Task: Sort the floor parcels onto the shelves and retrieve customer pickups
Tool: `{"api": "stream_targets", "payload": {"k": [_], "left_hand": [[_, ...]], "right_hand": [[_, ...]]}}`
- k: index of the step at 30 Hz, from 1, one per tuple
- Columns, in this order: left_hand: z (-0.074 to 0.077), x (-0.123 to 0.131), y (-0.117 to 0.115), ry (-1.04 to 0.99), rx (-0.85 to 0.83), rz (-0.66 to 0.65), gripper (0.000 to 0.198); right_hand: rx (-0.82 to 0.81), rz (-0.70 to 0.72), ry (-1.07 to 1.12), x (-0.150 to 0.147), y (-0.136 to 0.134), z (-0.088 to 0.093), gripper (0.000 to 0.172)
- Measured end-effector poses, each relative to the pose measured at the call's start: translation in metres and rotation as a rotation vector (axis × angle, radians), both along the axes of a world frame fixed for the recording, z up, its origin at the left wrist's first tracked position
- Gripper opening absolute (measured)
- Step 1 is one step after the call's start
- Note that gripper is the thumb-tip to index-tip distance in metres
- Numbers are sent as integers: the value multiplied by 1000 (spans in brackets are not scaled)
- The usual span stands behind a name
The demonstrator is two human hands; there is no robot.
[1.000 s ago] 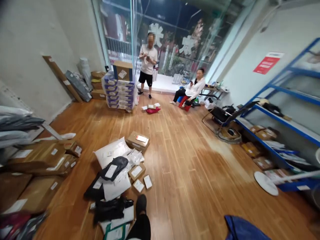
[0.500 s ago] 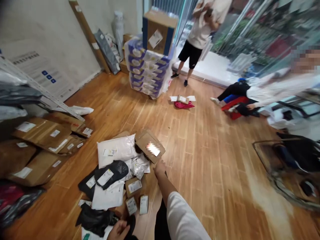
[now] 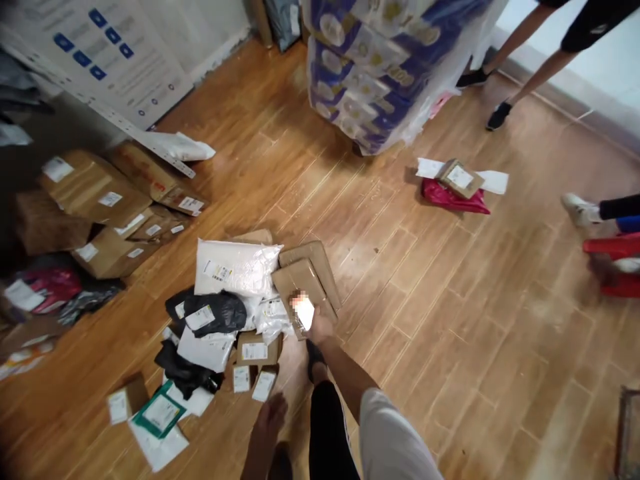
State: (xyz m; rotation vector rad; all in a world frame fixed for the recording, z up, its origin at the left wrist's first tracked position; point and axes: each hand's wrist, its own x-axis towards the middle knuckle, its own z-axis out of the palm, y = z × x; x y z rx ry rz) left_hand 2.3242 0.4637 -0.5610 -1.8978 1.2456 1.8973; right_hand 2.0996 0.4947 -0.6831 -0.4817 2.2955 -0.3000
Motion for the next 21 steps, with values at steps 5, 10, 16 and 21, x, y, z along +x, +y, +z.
{"api": "stream_targets", "payload": {"k": [5, 10, 16, 21], "left_hand": [[71, -88, -13, 184, -15, 267, 66], [171, -88, 17, 436, -152, 266, 46], [286, 1, 136, 539, -371, 427, 44], [392, 105, 305, 903, -101, 481, 62]], "right_hand": [[-233, 14, -59, 49, 52, 139, 79], [-491, -75, -103, 87, 101, 273, 80], [-646, 71, -81, 154, 198, 398, 75], [-827, 152, -188, 219, 321, 489, 70]]}}
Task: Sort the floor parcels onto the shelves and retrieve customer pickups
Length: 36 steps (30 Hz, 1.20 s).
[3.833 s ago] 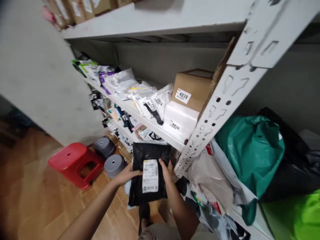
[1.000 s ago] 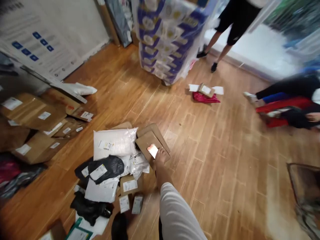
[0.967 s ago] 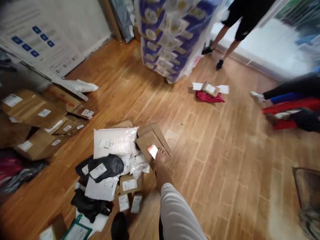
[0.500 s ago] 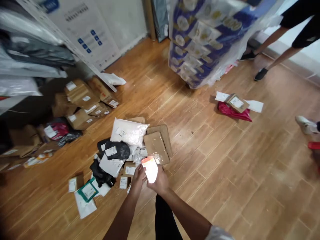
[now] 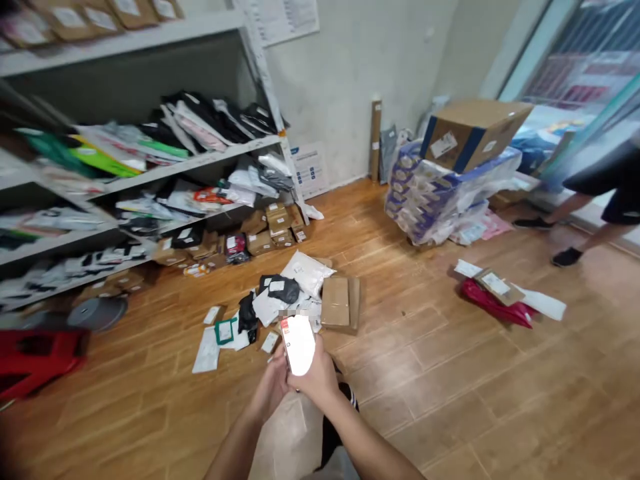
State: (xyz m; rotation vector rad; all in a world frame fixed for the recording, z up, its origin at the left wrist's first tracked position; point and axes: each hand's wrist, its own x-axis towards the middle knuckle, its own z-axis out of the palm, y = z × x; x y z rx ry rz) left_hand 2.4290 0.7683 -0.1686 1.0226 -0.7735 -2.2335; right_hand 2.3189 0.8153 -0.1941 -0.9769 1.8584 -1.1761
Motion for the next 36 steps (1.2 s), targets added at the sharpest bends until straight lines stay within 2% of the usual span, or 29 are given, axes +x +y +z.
{"api": "stream_targets", "payload": {"k": [2, 5, 8, 10, 14, 16, 19, 25, 30, 36], "left_hand": [[35, 32, 68, 61, 15, -55, 70], [76, 61, 146, 51, -20, 8, 85], [104, 67, 196, 53, -61, 85, 93], [119, 63, 223, 65, -100, 97, 97], [140, 36, 273, 31, -172, 103, 105], [148, 15, 297, 20, -191, 99, 105], [154, -21, 329, 96, -199, 62, 101], [149, -87, 375, 128, -193, 40, 92], [147, -122, 393, 86, -229, 41, 87], [150, -140, 402, 181, -262, 47, 80]], "right_hand": [[-66, 55, -83, 19, 48, 35, 75], [-199, 174, -319, 36, 111, 81, 69], [-238, 300, -600, 35, 161, 114, 48], [-221, 367, -712, 26, 189, 130, 46], [-276, 476, -687, -10, 240, 155, 41], [-293, 518, -638, -34, 266, 166, 40], [-301, 554, -573, -72, 304, 175, 49], [-352, 537, -495, -135, 366, 172, 61], [-357, 516, -503, -165, 390, 171, 59], [-372, 490, -507, -183, 399, 170, 60]]}}
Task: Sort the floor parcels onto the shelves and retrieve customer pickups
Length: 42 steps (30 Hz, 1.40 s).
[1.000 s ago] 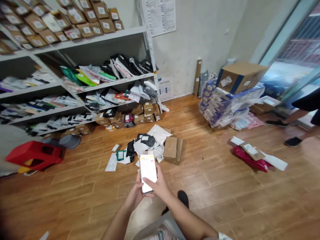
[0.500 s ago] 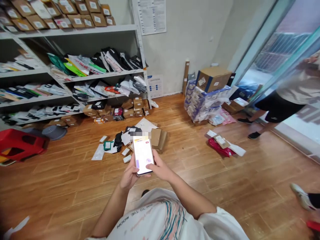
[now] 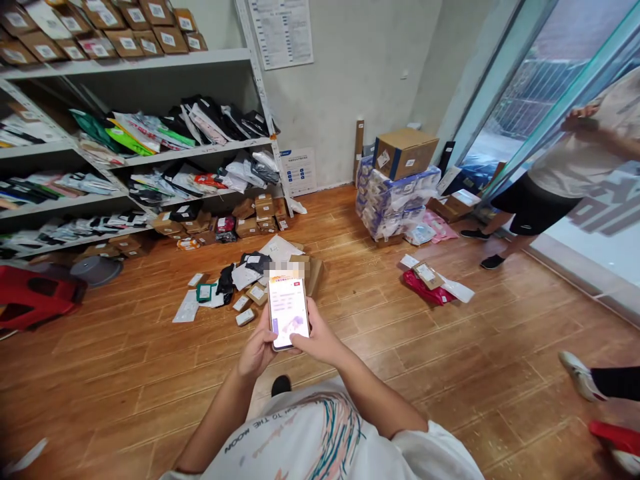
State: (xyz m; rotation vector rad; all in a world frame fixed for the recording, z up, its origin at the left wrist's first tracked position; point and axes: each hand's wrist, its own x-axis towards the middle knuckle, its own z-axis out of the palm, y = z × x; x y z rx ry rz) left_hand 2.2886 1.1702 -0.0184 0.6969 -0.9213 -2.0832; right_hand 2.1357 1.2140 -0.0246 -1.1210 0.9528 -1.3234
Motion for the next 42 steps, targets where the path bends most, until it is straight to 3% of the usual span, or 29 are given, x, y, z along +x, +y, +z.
{"api": "stream_targets", "payload": {"k": [6, 14, 28, 39, 42], "left_hand": [[7, 0, 5, -36, 82, -36, 75], [5, 6, 0, -40, 75, -34, 80], [-1, 13, -15, -42, 107, -29, 76], [7, 12, -22, -74, 107, -15, 80], [8, 12, -21, -62, 94, -25, 78]], "right_hand": [[11, 3, -69, -5, 0, -1, 49], [21, -43, -75, -2, -10, -2, 34], [18, -35, -59, 9, -24, -7, 41], [-34, -14, -40, 9, -28, -5, 53], [-20, -26, -51, 9, -29, -5, 48]]}}
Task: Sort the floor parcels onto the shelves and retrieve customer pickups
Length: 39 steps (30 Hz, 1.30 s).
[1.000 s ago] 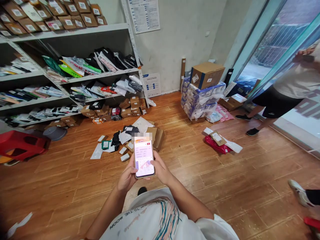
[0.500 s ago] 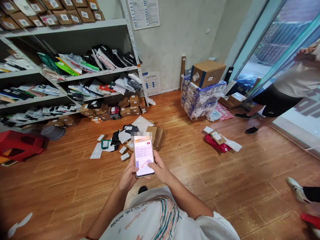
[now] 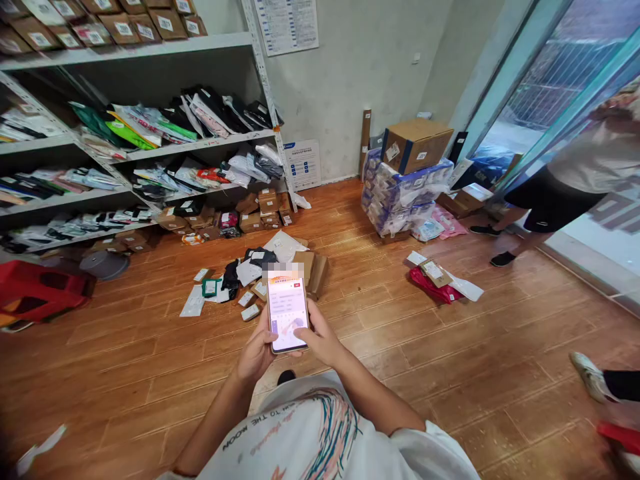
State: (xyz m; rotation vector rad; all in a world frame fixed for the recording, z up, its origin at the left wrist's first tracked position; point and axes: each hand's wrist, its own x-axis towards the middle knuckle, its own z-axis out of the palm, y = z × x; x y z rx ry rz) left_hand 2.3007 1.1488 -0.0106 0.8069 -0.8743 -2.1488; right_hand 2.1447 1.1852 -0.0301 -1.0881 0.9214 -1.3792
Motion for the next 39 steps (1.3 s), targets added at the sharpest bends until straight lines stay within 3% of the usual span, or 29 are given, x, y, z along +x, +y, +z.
{"api": "stream_targets", "payload": {"k": [3, 8, 20, 25, 29, 35, 39], "left_hand": [[3, -1, 1, -16, -6, 13, 75], [3, -3, 2, -41, -13, 78, 73], [0, -3, 2, -89, -33, 137, 69], [-8, 5, 3, -46, -68, 49, 85], [-11, 10, 4, -73, -65, -16, 89], [-14, 12, 5, -25, -59, -66, 93], [-15, 13, 5, -12, -59, -63, 93]], "right_hand": [[1, 9, -17, 1, 0, -2, 46], [-10, 27, 1, 6, 1, -5, 62], [-9, -2, 71, 12, 3, -3, 61], [0, -39, 53, 13, 0, -2, 53], [88, -141, -97, 12, -13, 8, 28], [137, -275, -91, 16, -28, 19, 41], [-66, -399, 122, 18, -18, 12, 38]]}}
